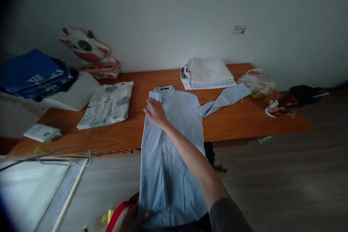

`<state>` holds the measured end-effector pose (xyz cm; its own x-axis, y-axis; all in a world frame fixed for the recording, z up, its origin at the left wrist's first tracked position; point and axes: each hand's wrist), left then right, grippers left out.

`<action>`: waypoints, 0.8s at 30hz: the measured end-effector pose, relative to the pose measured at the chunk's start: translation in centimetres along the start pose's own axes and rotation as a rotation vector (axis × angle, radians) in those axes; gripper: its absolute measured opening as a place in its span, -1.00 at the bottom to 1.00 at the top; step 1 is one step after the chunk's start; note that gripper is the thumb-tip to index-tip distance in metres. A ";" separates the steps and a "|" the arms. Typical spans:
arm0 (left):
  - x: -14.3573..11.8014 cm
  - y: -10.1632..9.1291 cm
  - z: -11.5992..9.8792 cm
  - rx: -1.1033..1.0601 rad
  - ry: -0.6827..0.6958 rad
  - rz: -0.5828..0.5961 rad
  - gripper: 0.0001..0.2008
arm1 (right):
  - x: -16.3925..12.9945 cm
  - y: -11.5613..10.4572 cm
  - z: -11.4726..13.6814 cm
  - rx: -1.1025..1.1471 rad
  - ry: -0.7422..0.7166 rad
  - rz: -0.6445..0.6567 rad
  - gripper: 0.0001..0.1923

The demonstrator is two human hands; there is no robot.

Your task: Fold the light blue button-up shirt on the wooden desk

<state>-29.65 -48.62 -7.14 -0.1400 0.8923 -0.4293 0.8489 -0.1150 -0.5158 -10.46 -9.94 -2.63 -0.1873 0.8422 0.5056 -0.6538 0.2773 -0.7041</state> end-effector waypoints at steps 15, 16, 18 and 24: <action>22.1 2.8 -28.3 0.266 1.044 -0.247 -0.54 | -6.9 -29.7 -26.6 -0.098 0.899 -0.360 -0.67; 23.8 3.8 -29.8 0.317 1.072 -0.242 -0.52 | -7.3 -29.7 -26.3 -0.055 0.892 -0.377 -0.78; 26.7 5.6 -31.4 0.444 1.096 -0.208 -0.48 | -8.1 -29.8 -25.4 0.034 0.863 -0.439 -0.86; 30.7 8.4 -29.1 0.639 1.062 -0.218 -0.26 | -15.7 -31.6 -22.2 0.712 0.738 -0.746 -0.59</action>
<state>-11.96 -9.48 -3.08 0.4846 0.7955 0.3637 0.4203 0.1529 -0.8944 29.38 -21.66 0.59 0.6973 0.7092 0.1038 -0.7150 0.6782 0.1699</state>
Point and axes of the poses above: each hand's wrist, its own x-axis towards the middle knuckle, its own y-axis out of the palm, z = x × y, and after that the axes turned 10 degrees about -z, right-handed
